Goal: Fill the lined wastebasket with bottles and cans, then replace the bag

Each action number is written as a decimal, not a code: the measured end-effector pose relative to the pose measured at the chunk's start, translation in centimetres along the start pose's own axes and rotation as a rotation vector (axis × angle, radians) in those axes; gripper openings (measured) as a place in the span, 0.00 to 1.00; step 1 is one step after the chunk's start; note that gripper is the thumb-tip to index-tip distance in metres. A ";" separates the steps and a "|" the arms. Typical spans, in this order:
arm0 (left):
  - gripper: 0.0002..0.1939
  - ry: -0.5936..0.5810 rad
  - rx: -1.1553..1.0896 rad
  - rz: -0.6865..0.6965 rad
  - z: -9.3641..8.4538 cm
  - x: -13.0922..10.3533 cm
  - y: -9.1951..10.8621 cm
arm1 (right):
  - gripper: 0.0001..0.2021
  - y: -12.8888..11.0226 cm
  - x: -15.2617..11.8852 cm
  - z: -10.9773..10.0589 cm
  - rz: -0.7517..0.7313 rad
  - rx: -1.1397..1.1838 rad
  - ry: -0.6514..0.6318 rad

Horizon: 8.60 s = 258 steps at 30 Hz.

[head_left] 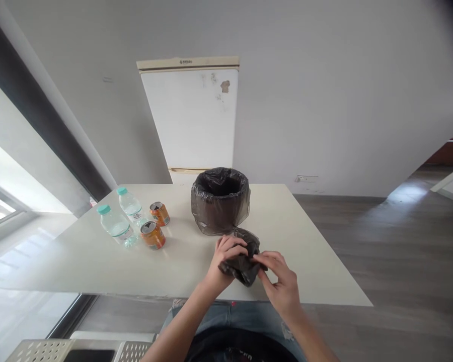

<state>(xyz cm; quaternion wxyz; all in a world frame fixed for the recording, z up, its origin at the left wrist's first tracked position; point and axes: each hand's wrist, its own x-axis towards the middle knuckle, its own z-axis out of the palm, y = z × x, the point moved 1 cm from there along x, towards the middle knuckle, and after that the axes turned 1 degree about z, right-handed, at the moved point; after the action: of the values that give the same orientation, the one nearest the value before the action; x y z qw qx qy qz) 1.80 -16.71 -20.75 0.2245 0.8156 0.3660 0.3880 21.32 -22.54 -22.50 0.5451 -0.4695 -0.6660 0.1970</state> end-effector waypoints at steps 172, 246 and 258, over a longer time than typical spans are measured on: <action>0.22 -0.160 0.304 -0.102 1.1 -5.4 -5.1 | 0.31 19.3 7.7 -14.1 0.201 -0.967 -0.462; 0.22 -0.116 0.314 -0.090 1.5 -5.2 -5.0 | 0.20 9.7 13.5 5.6 0.277 -0.967 -0.511; 0.09 0.644 0.358 0.093 -7.6 -6.9 -1.2 | 0.19 9.8 13.4 5.6 0.274 -0.953 -0.500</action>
<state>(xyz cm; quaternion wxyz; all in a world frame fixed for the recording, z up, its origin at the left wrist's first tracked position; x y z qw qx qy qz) -7.70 -20.67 -20.21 -0.0661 0.6938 0.4424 0.5644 20.76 -5.12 -24.67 0.0672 -0.6853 -0.7235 0.0486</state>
